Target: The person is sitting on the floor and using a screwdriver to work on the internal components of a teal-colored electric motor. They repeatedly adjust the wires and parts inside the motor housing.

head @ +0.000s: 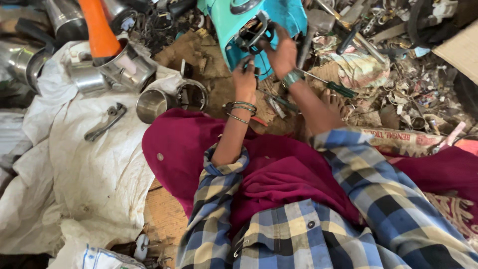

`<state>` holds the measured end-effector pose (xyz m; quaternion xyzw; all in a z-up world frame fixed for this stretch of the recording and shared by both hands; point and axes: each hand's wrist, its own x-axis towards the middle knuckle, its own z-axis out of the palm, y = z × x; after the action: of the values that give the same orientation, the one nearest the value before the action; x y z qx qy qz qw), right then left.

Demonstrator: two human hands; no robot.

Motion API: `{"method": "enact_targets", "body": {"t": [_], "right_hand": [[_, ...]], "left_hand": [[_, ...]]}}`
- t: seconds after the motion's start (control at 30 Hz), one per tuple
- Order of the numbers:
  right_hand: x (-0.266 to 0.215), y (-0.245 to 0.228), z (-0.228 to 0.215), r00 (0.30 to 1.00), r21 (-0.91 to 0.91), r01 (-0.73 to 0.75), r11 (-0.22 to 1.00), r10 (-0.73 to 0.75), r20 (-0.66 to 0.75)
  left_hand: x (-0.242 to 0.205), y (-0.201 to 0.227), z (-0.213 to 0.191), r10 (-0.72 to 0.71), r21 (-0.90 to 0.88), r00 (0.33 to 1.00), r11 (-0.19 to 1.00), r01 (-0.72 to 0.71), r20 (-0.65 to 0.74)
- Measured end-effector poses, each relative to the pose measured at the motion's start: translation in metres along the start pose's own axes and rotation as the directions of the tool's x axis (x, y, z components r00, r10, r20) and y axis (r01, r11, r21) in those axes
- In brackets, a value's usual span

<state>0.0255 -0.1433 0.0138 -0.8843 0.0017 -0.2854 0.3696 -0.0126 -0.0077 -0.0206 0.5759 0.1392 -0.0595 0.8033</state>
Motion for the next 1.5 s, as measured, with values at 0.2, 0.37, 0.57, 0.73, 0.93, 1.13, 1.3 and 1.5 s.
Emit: {"method": "enact_targets", "body": {"t": [0.2,0.37,0.57,0.73,0.93,1.13,1.3,1.5], "right_hand": [[-0.034,-0.026,-0.033,0.98,-0.045,0.137,0.99,-0.142,-0.142],[-0.011,-0.051,-0.034,0.96,0.016,0.228,0.974,-0.228,0.16],[0.01,-0.066,-0.007,0.866,-0.276,0.492,0.826,-0.429,0.259],[0.011,-0.064,0.013,0.931,-0.342,0.308,0.888,-0.207,0.301],[0.015,-0.047,0.014,0.955,-0.111,0.232,0.966,-0.205,0.212],[0.024,-0.037,0.031,0.857,-0.465,0.285,0.838,-0.006,0.515],[0.023,-0.035,0.01,0.92,-0.177,0.286,0.942,-0.218,0.326],[0.002,-0.02,-0.045,0.932,-0.088,0.002,0.996,0.03,0.361]], "left_hand": [[0.006,-0.012,-0.009,0.448,0.781,0.894,0.554,-0.288,0.012],[0.003,-0.017,-0.005,0.429,0.798,0.903,0.542,-0.264,0.007],[0.002,-0.019,-0.007,0.439,0.831,0.898,0.489,-0.264,0.027],[0.003,-0.016,-0.004,0.295,0.807,0.955,0.567,-0.164,-0.014],[0.009,-0.025,-0.006,0.279,0.681,0.96,0.697,-0.222,0.028],[0.007,-0.02,-0.005,0.27,0.712,0.963,0.671,-0.204,0.022],[-0.001,-0.004,-0.002,0.064,0.473,0.998,0.88,-0.049,-0.016],[-0.001,-0.003,0.001,0.123,0.594,0.992,0.796,-0.118,0.033]]}}
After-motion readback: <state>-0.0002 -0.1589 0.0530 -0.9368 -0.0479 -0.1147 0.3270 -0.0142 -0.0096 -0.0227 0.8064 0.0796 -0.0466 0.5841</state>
